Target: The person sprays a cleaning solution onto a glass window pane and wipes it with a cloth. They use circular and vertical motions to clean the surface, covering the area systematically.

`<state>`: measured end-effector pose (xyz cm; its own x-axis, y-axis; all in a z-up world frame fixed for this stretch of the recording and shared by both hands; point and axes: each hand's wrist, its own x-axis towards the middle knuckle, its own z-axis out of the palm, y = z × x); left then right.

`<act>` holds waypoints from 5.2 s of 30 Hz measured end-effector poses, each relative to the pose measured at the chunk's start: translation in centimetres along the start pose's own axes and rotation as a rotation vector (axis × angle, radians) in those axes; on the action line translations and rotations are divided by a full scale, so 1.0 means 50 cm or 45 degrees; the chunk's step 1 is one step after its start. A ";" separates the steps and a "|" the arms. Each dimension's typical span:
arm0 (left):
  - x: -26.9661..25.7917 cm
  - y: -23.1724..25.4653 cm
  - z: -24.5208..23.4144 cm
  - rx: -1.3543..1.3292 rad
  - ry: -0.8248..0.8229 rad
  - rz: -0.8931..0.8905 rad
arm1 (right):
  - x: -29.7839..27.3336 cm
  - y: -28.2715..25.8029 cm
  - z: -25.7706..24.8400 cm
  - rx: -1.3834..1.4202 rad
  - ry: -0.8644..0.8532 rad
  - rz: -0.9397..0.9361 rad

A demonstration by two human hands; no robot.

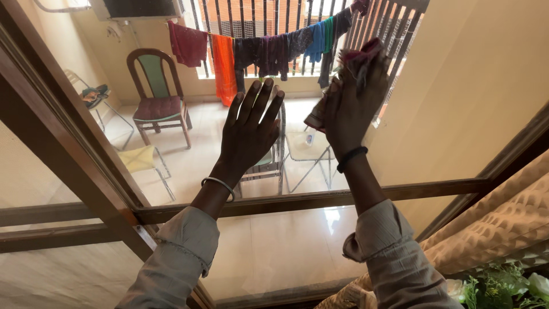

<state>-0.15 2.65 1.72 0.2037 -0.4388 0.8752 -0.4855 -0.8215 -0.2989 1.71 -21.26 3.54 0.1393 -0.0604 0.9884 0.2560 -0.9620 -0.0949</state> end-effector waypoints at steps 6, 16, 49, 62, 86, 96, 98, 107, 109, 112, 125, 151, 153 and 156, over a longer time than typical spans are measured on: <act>-0.002 -0.004 0.003 -0.018 -0.019 -0.022 | -0.032 -0.036 0.048 0.011 -0.147 -0.252; -0.019 -0.035 -0.002 0.020 -0.024 -0.046 | -0.057 0.015 0.034 0.184 -0.126 0.077; -0.025 -0.076 -0.033 0.086 -0.025 -0.137 | -0.001 -0.098 0.104 0.024 -0.064 -0.225; -0.031 -0.087 -0.043 0.082 -0.042 -0.099 | -0.068 -0.068 0.055 0.095 -0.166 -0.187; -0.008 -0.131 -0.059 0.178 -0.046 -0.093 | 0.006 -0.105 0.066 0.081 -0.105 -0.322; -0.012 -0.134 -0.053 0.185 -0.045 -0.068 | -0.002 -0.176 0.085 0.076 -0.183 -0.555; -0.011 -0.135 -0.054 0.194 -0.044 -0.067 | -0.020 -0.168 0.076 0.018 -0.210 -0.573; -0.011 -0.130 -0.053 0.213 -0.050 -0.095 | 0.040 -0.174 0.083 0.076 -0.042 -0.353; -0.011 -0.131 -0.051 0.218 -0.032 -0.089 | 0.069 -0.196 0.089 0.070 -0.022 -0.372; -0.013 -0.132 -0.047 0.198 -0.040 -0.105 | 0.088 -0.210 0.088 0.065 -0.047 -0.501; -0.012 -0.133 -0.043 0.154 -0.027 -0.129 | 0.056 -0.048 0.051 0.000 -0.062 -0.224; -0.013 -0.131 -0.036 0.144 -0.029 -0.152 | 0.159 -0.122 0.050 0.124 0.034 -0.304; -0.013 -0.131 -0.036 0.135 -0.032 -0.147 | 0.171 -0.159 0.061 0.111 -0.023 -0.364; -0.014 -0.133 -0.039 0.146 -0.031 -0.128 | 0.173 -0.204 0.073 0.052 -0.075 -0.551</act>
<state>1.29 9.14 3.82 0.2674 -0.3600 0.8938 -0.3620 -0.8972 -0.2530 3.78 -11.00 12.66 0.0650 0.3624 0.9297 0.3402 -0.8840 0.3208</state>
